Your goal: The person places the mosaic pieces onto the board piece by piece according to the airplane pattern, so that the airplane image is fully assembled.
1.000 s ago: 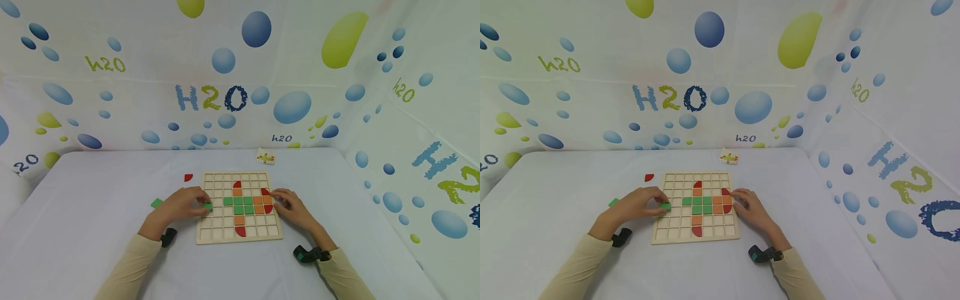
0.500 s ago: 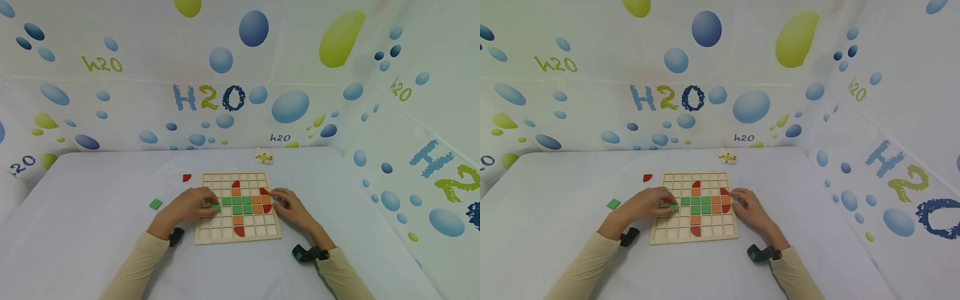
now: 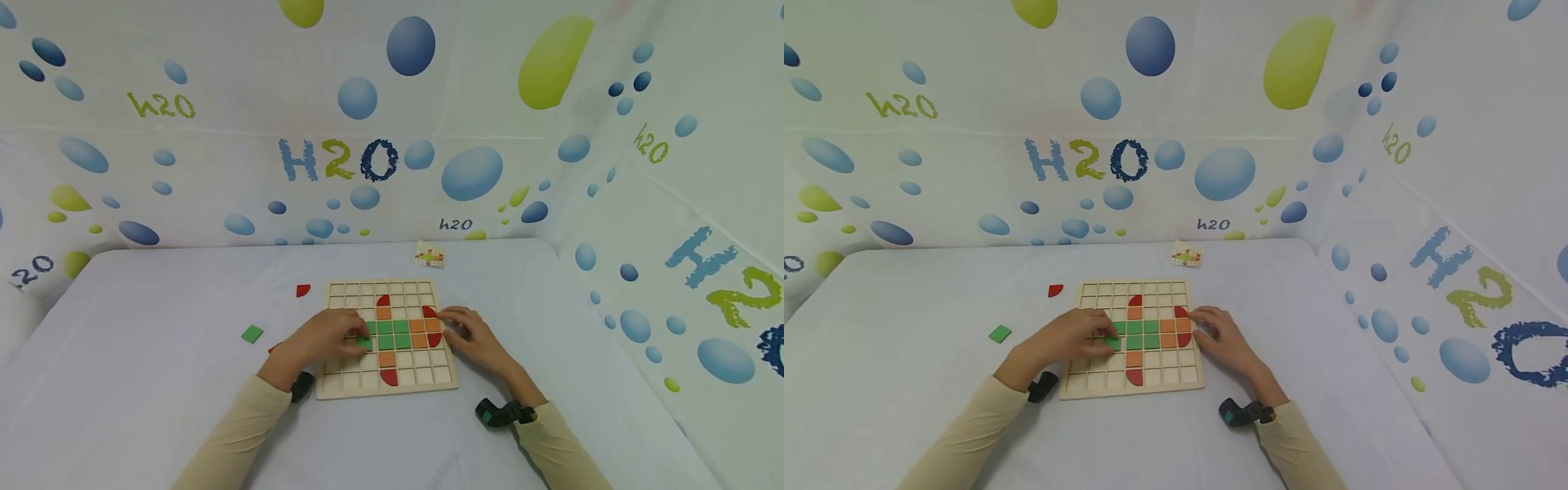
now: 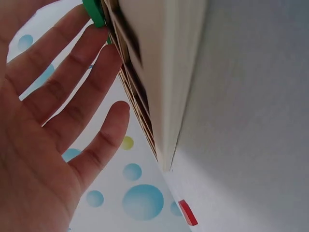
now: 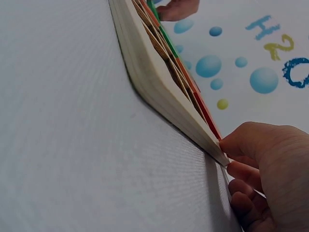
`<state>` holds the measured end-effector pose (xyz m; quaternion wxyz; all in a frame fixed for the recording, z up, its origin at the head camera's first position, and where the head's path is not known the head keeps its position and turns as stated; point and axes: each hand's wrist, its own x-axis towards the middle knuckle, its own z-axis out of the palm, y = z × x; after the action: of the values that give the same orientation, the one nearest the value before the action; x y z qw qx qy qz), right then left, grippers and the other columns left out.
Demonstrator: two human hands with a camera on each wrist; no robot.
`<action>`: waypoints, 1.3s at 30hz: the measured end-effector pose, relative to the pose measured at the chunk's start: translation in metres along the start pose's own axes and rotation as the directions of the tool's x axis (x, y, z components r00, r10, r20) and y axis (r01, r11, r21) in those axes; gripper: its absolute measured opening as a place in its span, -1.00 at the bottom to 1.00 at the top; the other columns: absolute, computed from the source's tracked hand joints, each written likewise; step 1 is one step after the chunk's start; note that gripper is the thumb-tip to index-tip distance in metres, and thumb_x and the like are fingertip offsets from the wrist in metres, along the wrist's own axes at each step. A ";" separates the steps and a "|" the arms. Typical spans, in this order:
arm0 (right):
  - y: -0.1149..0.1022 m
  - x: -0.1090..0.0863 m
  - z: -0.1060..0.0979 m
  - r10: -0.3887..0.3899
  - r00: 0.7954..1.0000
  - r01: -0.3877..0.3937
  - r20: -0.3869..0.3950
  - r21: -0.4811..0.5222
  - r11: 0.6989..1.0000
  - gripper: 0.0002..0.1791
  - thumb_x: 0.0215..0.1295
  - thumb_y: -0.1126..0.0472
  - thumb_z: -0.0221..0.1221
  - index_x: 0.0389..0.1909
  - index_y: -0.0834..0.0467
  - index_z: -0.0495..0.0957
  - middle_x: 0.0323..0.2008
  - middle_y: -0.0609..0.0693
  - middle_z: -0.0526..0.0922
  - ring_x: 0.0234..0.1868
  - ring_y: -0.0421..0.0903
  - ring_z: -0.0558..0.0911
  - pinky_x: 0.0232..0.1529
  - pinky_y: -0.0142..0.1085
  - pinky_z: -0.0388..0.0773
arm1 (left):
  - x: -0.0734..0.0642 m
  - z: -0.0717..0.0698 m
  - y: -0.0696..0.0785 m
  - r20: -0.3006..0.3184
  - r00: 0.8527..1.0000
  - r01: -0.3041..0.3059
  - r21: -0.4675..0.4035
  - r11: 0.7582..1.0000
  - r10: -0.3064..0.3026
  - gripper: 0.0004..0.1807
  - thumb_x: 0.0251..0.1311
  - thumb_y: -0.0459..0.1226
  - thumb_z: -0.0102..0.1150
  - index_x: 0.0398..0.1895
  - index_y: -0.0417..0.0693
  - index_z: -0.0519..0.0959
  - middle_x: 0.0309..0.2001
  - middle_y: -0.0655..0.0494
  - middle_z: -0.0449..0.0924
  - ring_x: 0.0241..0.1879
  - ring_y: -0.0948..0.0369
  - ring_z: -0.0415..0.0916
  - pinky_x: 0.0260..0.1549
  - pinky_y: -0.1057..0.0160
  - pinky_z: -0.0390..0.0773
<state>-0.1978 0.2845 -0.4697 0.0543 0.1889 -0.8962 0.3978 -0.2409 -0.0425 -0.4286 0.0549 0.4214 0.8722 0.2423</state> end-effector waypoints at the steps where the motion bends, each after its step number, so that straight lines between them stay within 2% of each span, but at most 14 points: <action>1: -0.001 0.000 0.000 -0.005 1.000 0.005 -0.001 -0.002 1.000 -0.62 0.33 0.30 0.19 0.16 0.23 0.53 0.17 0.17 0.50 -0.13 -0.07 0.39 -0.20 -0.34 0.36 | -0.001 0.000 0.000 -0.004 1.000 0.001 -0.002 1.000 -0.001 -0.86 0.08 -0.22 0.39 -0.29 0.00 0.69 -0.28 0.23 0.59 -0.28 0.30 0.48 -0.15 0.24 0.52; 6: -0.003 0.000 -0.001 -0.023 1.000 0.023 -0.008 -0.006 1.000 -0.62 0.32 0.31 0.20 0.15 0.24 0.54 0.16 0.18 0.51 -0.15 -0.08 0.40 -0.21 -0.34 0.36 | -0.001 -0.001 -0.001 -0.011 1.000 -0.003 -0.021 1.000 0.003 -0.85 0.07 -0.26 0.40 -0.27 -0.02 0.69 -0.27 0.23 0.60 -0.24 0.28 0.51 -0.12 0.21 0.53; 10: -0.003 0.000 -0.001 -0.018 1.000 0.018 -0.005 0.005 1.000 -0.62 0.33 0.31 0.19 0.15 0.24 0.53 0.17 0.18 0.50 -0.14 -0.06 0.40 -0.20 -0.35 0.36 | 0.002 0.002 -0.001 0.016 1.000 0.010 -0.032 0.999 -0.010 -0.84 0.10 -0.24 0.40 -0.24 -0.01 0.70 -0.25 0.25 0.59 -0.20 0.27 0.52 -0.08 0.21 0.54; 18: -0.003 0.001 0.002 0.007 1.000 -0.006 -0.008 0.023 1.000 -0.61 0.31 0.37 0.19 0.16 0.28 0.52 0.18 0.23 0.49 -0.10 0.08 0.43 -0.19 -0.30 0.36 | 0.001 0.001 0.002 0.029 0.999 0.034 -0.055 0.998 -0.032 -0.84 0.12 -0.24 0.39 -0.23 -0.01 0.70 -0.24 0.24 0.59 -0.18 0.25 0.53 -0.07 0.18 0.54; 24: -0.022 0.000 -0.003 0.006 1.000 -0.006 -0.009 0.013 1.000 -0.62 0.29 0.46 0.16 0.13 0.42 0.49 0.16 0.36 0.46 -0.11 0.21 0.42 -0.20 -0.29 0.36 | 0.001 -0.001 0.003 0.023 0.999 0.034 -0.051 0.998 -0.033 -0.87 0.13 -0.28 0.37 -0.24 -0.03 0.70 -0.26 0.23 0.59 -0.20 0.26 0.53 -0.09 0.20 0.55; 30: -0.048 -0.002 -0.011 -0.020 1.000 0.020 0.002 0.019 1.000 -0.64 0.28 0.48 0.14 0.10 0.45 0.49 0.12 0.39 0.47 -0.15 0.20 0.42 -0.22 -0.34 0.36 | -0.007 -0.007 -0.003 0.011 0.999 0.046 -0.030 0.998 -0.046 -0.91 0.20 -0.29 0.28 -0.25 -0.02 0.70 -0.27 0.26 0.57 -0.25 0.29 0.51 -0.14 0.23 0.54; 35: -0.047 -0.001 -0.011 -0.013 1.000 0.013 0.003 0.014 1.000 -0.64 0.28 0.47 0.14 0.10 0.45 0.49 0.12 0.39 0.47 -0.16 0.18 0.41 -0.22 -0.36 0.35 | -0.017 -0.015 -0.007 -0.015 0.996 0.091 -0.031 0.995 -0.091 -0.91 0.23 -0.29 0.24 -0.26 -0.02 0.70 -0.26 0.24 0.57 -0.27 0.28 0.49 -0.15 0.21 0.55; 39: -0.033 0.000 -0.006 0.003 1.000 -0.003 0.001 0.016 1.000 -0.62 0.29 0.46 0.15 0.12 0.43 0.49 0.14 0.38 0.47 -0.14 0.20 0.41 -0.22 -0.34 0.35 | -0.025 -0.020 -0.011 -0.022 0.989 0.145 -0.039 0.989 -0.146 -0.90 0.23 -0.26 0.26 -0.23 -0.03 0.70 -0.26 0.24 0.56 -0.23 0.26 0.52 -0.12 0.17 0.55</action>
<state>-0.1852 0.2687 -0.4435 0.0518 0.1881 -0.8934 0.4048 -0.2385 -0.0752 -0.4189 0.0696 0.3525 0.8965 0.2592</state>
